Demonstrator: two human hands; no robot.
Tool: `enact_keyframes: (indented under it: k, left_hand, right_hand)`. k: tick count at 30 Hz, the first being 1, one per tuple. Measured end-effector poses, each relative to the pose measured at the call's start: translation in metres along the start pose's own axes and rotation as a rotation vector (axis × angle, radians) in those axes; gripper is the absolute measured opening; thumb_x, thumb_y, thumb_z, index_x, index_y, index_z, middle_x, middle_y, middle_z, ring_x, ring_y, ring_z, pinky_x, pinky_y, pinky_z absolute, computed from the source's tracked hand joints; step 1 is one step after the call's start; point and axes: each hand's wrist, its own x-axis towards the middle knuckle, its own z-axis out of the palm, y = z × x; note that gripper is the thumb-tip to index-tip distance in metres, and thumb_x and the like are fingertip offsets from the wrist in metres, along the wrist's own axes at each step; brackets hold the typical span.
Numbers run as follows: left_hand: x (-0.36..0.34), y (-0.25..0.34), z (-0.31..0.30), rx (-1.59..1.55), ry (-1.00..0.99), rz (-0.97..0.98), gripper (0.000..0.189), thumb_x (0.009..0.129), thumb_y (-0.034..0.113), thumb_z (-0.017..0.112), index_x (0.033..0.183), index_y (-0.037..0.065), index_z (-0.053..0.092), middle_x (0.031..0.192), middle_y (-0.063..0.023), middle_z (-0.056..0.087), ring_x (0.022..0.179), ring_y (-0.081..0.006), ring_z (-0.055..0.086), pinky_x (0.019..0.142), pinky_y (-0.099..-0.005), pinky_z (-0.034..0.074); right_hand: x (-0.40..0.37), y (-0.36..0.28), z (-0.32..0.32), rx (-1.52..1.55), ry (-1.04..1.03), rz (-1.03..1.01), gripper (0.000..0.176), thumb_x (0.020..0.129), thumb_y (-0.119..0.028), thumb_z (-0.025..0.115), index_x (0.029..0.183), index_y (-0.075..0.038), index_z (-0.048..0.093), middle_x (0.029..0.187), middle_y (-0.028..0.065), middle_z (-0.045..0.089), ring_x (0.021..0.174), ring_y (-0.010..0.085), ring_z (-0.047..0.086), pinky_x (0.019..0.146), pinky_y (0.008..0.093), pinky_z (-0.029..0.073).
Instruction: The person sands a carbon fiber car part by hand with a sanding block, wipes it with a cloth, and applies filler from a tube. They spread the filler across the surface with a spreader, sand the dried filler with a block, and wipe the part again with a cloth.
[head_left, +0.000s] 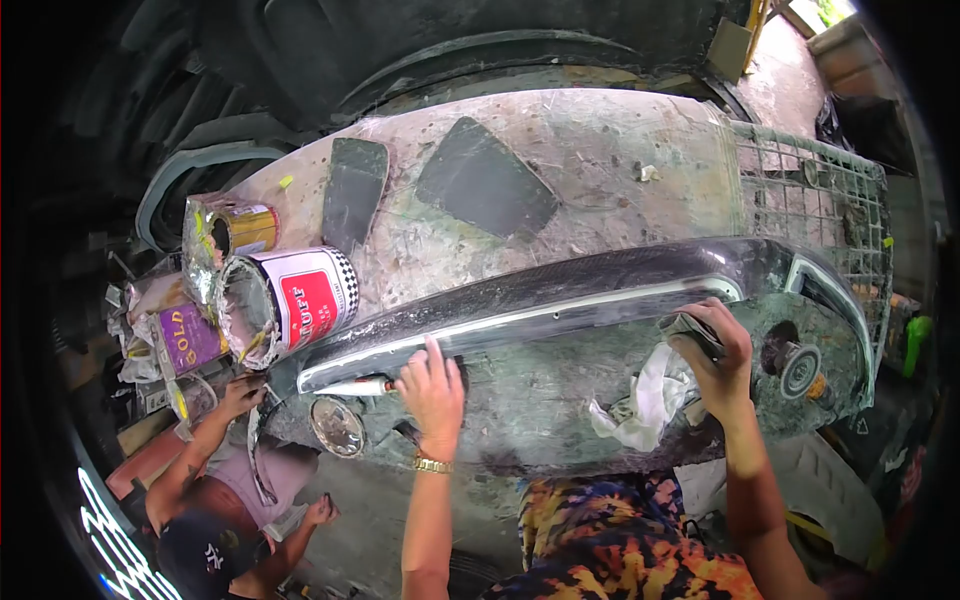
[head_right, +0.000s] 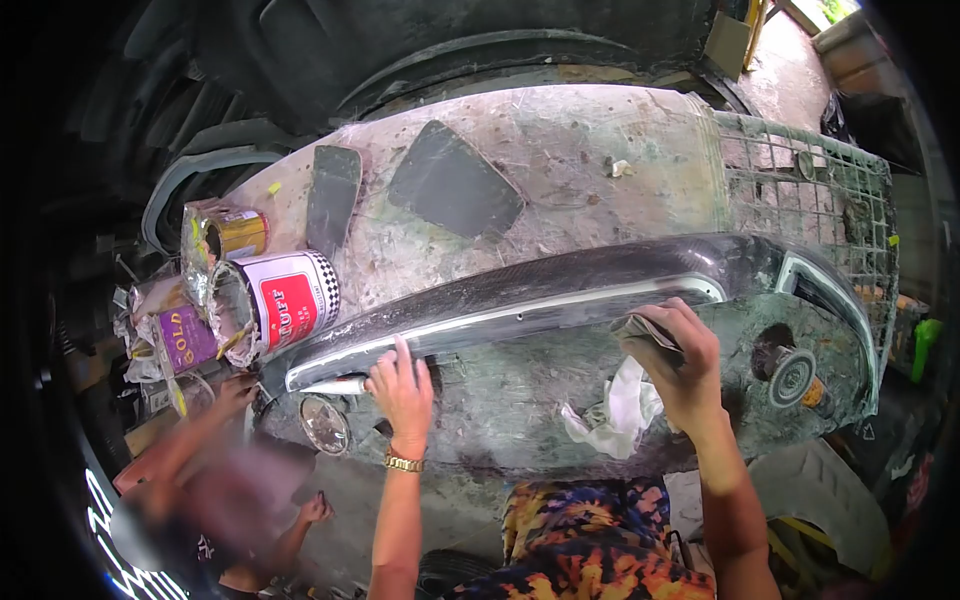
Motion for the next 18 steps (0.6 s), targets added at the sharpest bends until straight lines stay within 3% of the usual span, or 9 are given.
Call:
enact_keyframes:
  k: [2, 9, 11, 15, 18]
  left_hand:
    - [-0.006, 0.003, 0.003, -0.078, -0.061, 0.007, 0.055, 0.094, 0.024, 0.067, 0.146, 0.009, 0.057, 0.113, -0.0109, 0.057, 0.104, -0.0295, 0.054, 0.090, -0.0450, 0.040]
    - [-0.005, -0.027, -0.007, 0.018, -0.028, -0.044, 0.064, 0.087, 0.016, 0.066, 0.149, 0.008, 0.053, 0.115, -0.0124, 0.056, 0.106, -0.0303, 0.053, 0.091, -0.0455, 0.039]
    - [-0.005, -0.038, -0.011, 0.116, -0.154, -0.227, 0.071, 0.084, 0.014, 0.066, 0.152, 0.010, 0.047, 0.120, -0.0123, 0.056, 0.110, -0.0307, 0.053, 0.092, -0.0459, 0.040]
    - [0.000, -0.063, -0.008, 0.177, -0.174, -0.410, 0.075, 0.081, 0.014, 0.068, 0.150, -0.001, 0.043, 0.120, -0.0147, 0.054, 0.113, -0.0331, 0.051, 0.094, -0.0464, 0.039]
    - [0.011, -0.023, -0.011, 0.068, -0.172, -0.416, 0.074, 0.081, 0.011, 0.066, 0.149, -0.006, 0.042, 0.118, -0.0167, 0.053, 0.111, -0.0338, 0.051, 0.093, -0.0473, 0.040]
  right_hand:
    - [0.002, -0.001, 0.001, -0.011, -0.013, -0.002, 0.028, 0.079, 0.004, 0.078, 0.106, 0.001, 0.069, 0.092, 0.0097, 0.065, 0.080, 0.0207, 0.064, 0.073, 0.0300, 0.050]
    - [0.009, -0.002, 0.007, -0.034, -0.009, -0.044, 0.028, 0.078, 0.004, 0.077, 0.104, 0.002, 0.068, 0.092, 0.0106, 0.064, 0.080, 0.0225, 0.062, 0.074, 0.0308, 0.050]
    - [0.009, -0.001, 0.009, -0.029, -0.007, -0.038, 0.027, 0.077, 0.004, 0.077, 0.103, 0.003, 0.067, 0.092, 0.0108, 0.064, 0.081, 0.0224, 0.062, 0.075, 0.0307, 0.049]
    - [0.010, -0.003, 0.016, -0.033, -0.023, -0.019, 0.027, 0.078, 0.004, 0.077, 0.103, 0.003, 0.067, 0.092, 0.0103, 0.064, 0.081, 0.0216, 0.062, 0.074, 0.0299, 0.049]
    - [0.011, -0.005, 0.024, -0.055, -0.041, -0.013, 0.026, 0.079, 0.003, 0.077, 0.103, 0.002, 0.067, 0.093, 0.0101, 0.064, 0.081, 0.0212, 0.063, 0.074, 0.0296, 0.049]
